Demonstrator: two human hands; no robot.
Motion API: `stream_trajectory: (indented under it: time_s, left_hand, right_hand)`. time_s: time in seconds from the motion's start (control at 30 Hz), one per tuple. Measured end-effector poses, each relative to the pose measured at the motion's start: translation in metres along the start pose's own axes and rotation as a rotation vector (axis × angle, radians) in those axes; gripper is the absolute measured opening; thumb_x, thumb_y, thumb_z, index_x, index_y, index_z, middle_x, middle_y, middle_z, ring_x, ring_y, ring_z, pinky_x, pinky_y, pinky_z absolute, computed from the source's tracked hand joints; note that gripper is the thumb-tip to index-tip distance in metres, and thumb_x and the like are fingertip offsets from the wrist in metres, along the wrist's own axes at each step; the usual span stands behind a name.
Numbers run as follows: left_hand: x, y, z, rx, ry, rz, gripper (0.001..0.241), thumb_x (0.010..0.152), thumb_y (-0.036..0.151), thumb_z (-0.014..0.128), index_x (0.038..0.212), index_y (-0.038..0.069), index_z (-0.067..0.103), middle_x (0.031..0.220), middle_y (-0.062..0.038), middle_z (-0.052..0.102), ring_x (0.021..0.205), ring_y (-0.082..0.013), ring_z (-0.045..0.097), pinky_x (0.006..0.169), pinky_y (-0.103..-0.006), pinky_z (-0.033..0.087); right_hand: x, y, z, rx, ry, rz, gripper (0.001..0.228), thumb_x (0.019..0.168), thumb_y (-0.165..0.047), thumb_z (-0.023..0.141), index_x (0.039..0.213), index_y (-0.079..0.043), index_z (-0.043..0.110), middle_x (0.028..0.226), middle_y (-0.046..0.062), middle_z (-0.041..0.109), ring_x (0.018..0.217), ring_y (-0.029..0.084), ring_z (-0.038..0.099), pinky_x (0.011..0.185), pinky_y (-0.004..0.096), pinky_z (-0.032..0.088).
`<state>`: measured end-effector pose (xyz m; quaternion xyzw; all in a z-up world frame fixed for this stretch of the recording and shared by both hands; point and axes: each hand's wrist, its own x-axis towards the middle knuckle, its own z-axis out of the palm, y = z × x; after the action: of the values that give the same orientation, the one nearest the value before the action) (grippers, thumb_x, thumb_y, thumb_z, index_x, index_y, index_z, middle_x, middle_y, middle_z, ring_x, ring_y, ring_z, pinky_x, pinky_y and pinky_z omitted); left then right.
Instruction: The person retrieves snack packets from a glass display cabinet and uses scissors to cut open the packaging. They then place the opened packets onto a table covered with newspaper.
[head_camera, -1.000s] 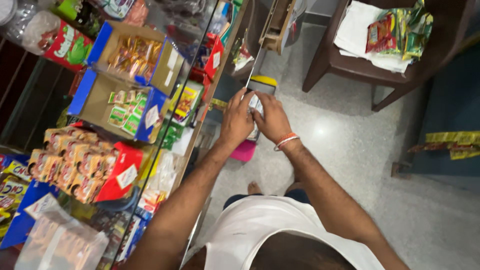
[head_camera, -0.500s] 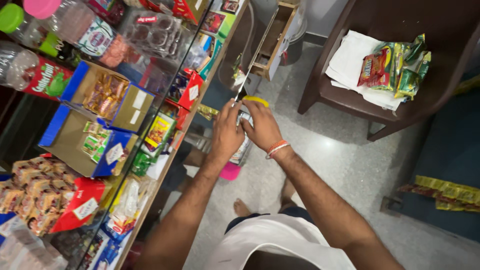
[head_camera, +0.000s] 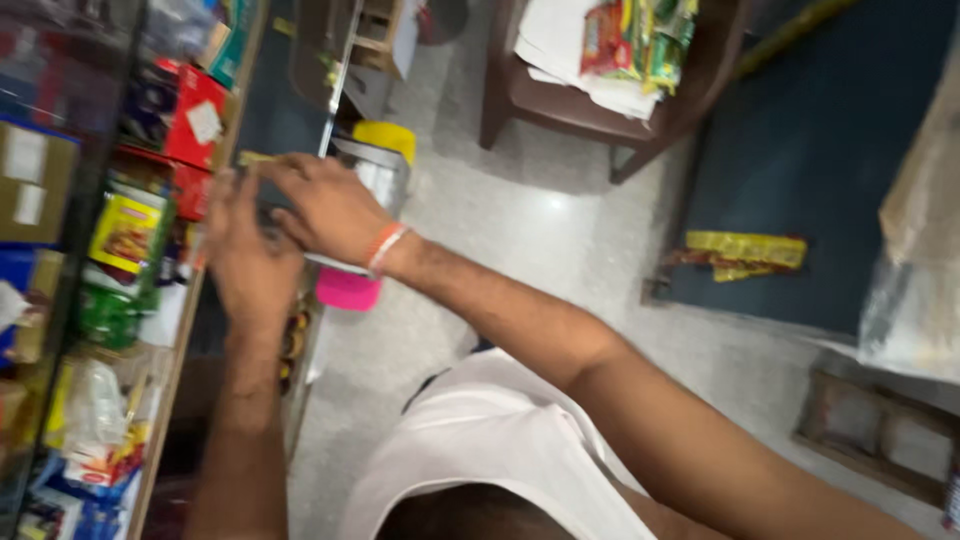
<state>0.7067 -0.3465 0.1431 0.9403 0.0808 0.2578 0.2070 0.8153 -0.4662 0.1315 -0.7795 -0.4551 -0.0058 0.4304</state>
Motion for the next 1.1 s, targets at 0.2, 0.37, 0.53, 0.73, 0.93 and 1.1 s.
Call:
stream_trajectory:
  time_s: [0.2,0.37,0.53,0.73,0.93,1.1]
  left_hand:
    - [-0.067,0.012,-0.044,0.055,0.009,-0.120,0.065,0.090,0.004,0.069,0.152,0.001,0.051,0.155,-0.027,0.045,0.145,-0.0470,0.042,0.119,-0.0581,0.036]
    - [-0.160,0.018,-0.060,0.132,0.048,-0.314,0.067,0.086,0.007,0.074,0.149,0.005,0.051,0.157,-0.027,0.042,0.144,-0.0461,0.040,0.112,-0.0586,0.035]
    - [-0.271,0.037,-0.067,0.151,0.127,-0.525,0.073,0.082,0.008,0.073,0.149,-0.001,0.045,0.155,-0.026,0.042,0.142,-0.0465,0.040,0.113,-0.0598,0.033]
    - [-0.360,0.071,-0.107,0.290,0.166,-0.699,0.073,0.078,0.004,0.069,0.147,0.003,0.047,0.153,-0.026,0.043,0.140,-0.0453,0.041,0.114,-0.0585,0.031]
    - [-0.393,0.096,-0.127,0.310,0.284,-0.797,0.072,0.079,0.006,0.069,0.148,0.006,0.048,0.154,-0.024,0.043,0.141,-0.0424,0.042,0.117,-0.0566,0.032]
    - [-0.394,0.123,-0.126,0.325,0.306,-0.803,0.073,0.078,0.007,0.070,0.148,0.006,0.048,0.154,-0.024,0.043,0.141,-0.0425,0.042,0.114,-0.0565,0.034]
  right_hand:
    - [-0.029,-0.045,0.021,0.010,-0.036,-0.158,0.059,0.087,-0.023,0.075,0.139,-0.006,0.055,0.136,0.018,0.060,0.122,0.039,0.060,0.105,0.047,0.048]
    - [-0.089,-0.093,0.051,0.026,-0.151,-0.181,0.059,0.083,-0.017,0.074,0.138,-0.005,0.057,0.130,0.019,0.063,0.118,0.041,0.059,0.101,0.049,0.048]
    - [-0.165,-0.148,0.091,0.075,-0.371,-0.239,0.057,0.082,-0.011,0.073,0.137,-0.005,0.058,0.129,0.019,0.064,0.116,0.041,0.061,0.099,0.049,0.050]
    - [-0.225,-0.219,0.116,0.056,-0.536,-0.363,0.067,0.082,-0.016,0.075,0.141,0.005,0.052,0.130,0.026,0.061,0.117,0.044,0.060,0.097,0.050,0.050]
    - [-0.243,-0.251,0.114,0.036,-0.579,-0.495,0.066,0.082,-0.019,0.076,0.141,0.002,0.053,0.131,0.024,0.062,0.118,0.042,0.060,0.093,0.051,0.050]
    - [-0.255,-0.255,0.090,0.049,-0.566,-0.530,0.068,0.081,-0.020,0.076,0.141,0.002,0.053,0.128,0.026,0.062,0.116,0.044,0.059,0.092,0.053,0.049]
